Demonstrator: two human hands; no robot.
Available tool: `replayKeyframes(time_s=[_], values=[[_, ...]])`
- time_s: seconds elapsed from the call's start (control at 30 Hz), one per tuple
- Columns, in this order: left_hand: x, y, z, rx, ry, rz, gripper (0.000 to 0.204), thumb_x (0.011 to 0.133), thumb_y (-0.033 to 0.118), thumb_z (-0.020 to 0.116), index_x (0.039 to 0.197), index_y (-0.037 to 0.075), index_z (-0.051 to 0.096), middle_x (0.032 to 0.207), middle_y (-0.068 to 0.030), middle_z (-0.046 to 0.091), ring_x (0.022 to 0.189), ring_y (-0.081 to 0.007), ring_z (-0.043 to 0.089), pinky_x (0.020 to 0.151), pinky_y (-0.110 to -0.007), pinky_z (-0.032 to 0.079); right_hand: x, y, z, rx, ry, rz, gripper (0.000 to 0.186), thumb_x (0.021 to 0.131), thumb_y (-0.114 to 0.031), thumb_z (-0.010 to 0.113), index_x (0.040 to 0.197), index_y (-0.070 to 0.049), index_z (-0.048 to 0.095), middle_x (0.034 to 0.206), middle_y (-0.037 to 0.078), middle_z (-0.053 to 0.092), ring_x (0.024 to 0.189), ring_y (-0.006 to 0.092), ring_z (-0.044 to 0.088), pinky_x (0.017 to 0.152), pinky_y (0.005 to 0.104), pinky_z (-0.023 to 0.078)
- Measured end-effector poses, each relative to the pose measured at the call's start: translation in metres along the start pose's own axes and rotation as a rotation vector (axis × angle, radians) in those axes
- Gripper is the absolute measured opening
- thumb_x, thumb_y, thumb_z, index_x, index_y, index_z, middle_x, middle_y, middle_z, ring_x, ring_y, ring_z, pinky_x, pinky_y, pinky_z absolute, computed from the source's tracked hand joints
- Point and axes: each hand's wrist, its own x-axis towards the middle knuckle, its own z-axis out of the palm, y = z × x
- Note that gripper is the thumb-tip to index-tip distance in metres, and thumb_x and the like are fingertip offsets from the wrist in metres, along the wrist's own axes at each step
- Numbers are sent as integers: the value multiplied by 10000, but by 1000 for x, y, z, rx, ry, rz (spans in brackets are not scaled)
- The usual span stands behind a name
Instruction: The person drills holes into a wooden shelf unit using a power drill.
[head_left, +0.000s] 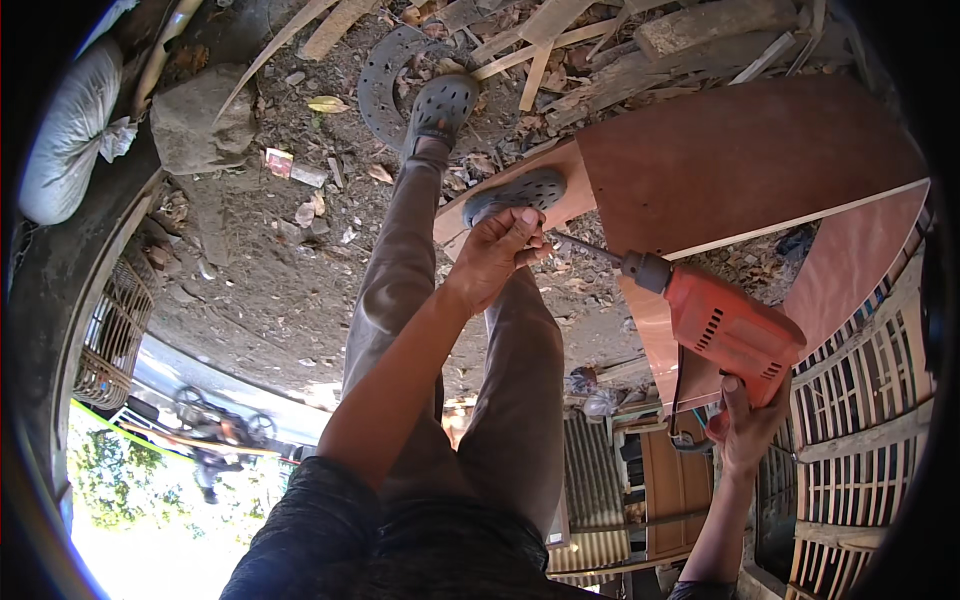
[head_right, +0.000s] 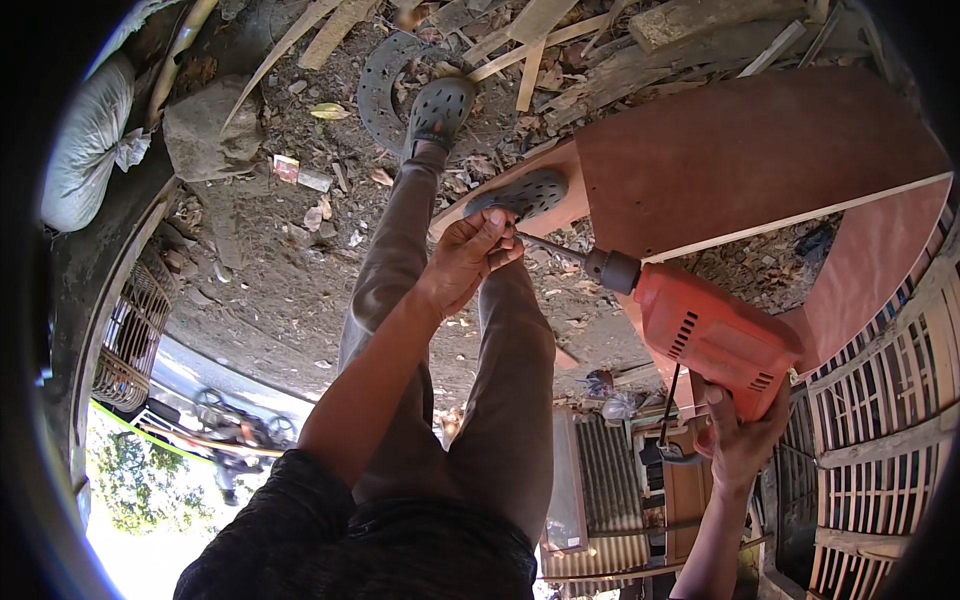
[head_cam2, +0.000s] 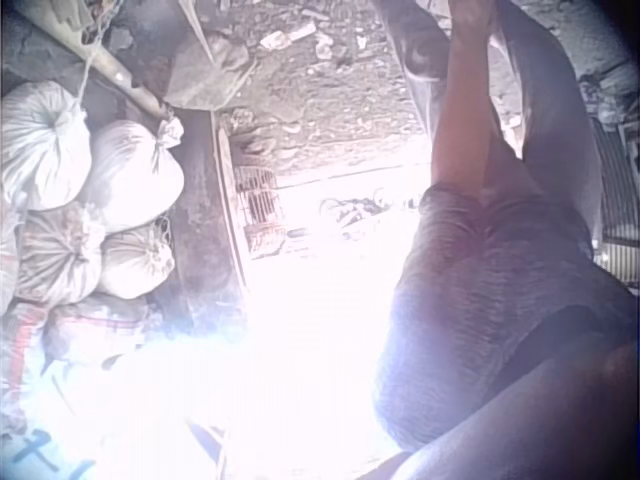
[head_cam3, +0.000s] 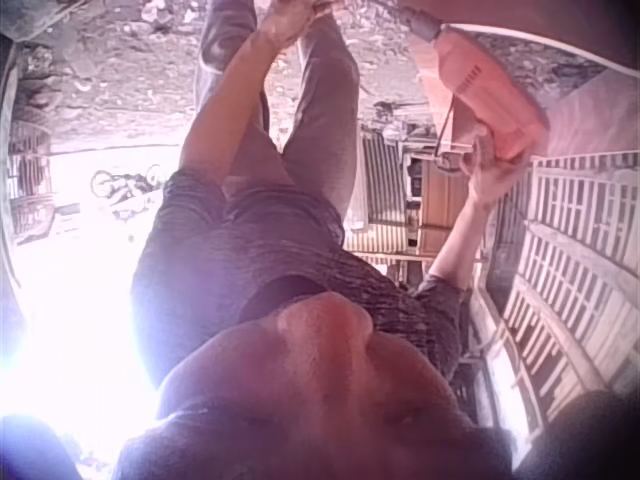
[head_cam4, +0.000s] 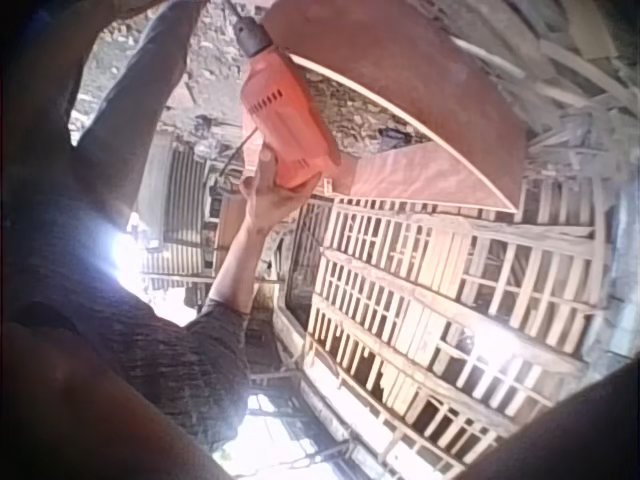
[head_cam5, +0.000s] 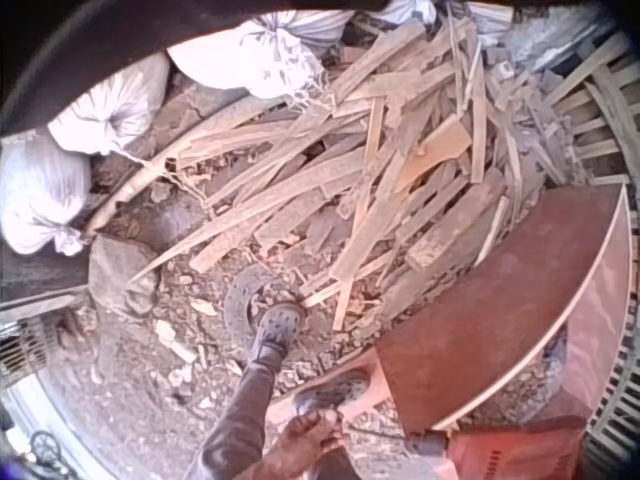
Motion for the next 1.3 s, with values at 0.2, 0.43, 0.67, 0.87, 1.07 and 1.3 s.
replayKeyframes(time_s=[0.2,0.43,0.67,0.87,1.07,1.3], values=[[-4,4,3,124,7,-34,306,1029,358,646,1138,72,669,904,30,638,871,-75,644,930,-306,577,2,-13,4,53,-58,183,711,819,-203,887,1380,17,510,1185,81,640,1000,147,617,865,296,517],[-3,2,4,179,-10,-27,313,1030,361,648,1108,58,670,864,26,634,848,-78,649,926,-309,582,1,-3,5,82,-53,170,693,820,-200,891,1365,1,515,1181,69,637,1000,130,604,862,283,508],[0,8,-2,328,-40,52,307,1034,325,655,1067,22,689,866,5,646,828,-89,659,906,-302,589,3,-14,14,50,-41,42,697,832,-207,885,1367,-7,485,1039,64,647,629,66,563,522,216,450],[-4,23,-5,448,-46,-129,296,1033,291,663,1087,1,685,923,-14,661,862,-105,674,932,-301,587,-12,8,2,-105,-11,-64,773,801,-314,918,1353,12,486,1079,98,649,741,144,634,628,266,509],[-25,22,0,170,-48,-144,288,1025,258,675,1184,19,660,958,-1,651,885,-108,692,922,-285,595,-45,45,-6,-197,-45,-262,790,810,-280,914,1366,15,437,1022,105,640,604,121,606,511,248,480],[-20,-15,-7,-304,31,-148,240,1022,258,677,1180,83,632,873,25,637,858,-97,685,842,-242,621,-32,6,20,-85,4,-155,789,781,-314,928,1348,39,509,1216,135,611,1133,208,609,957,354,502]])
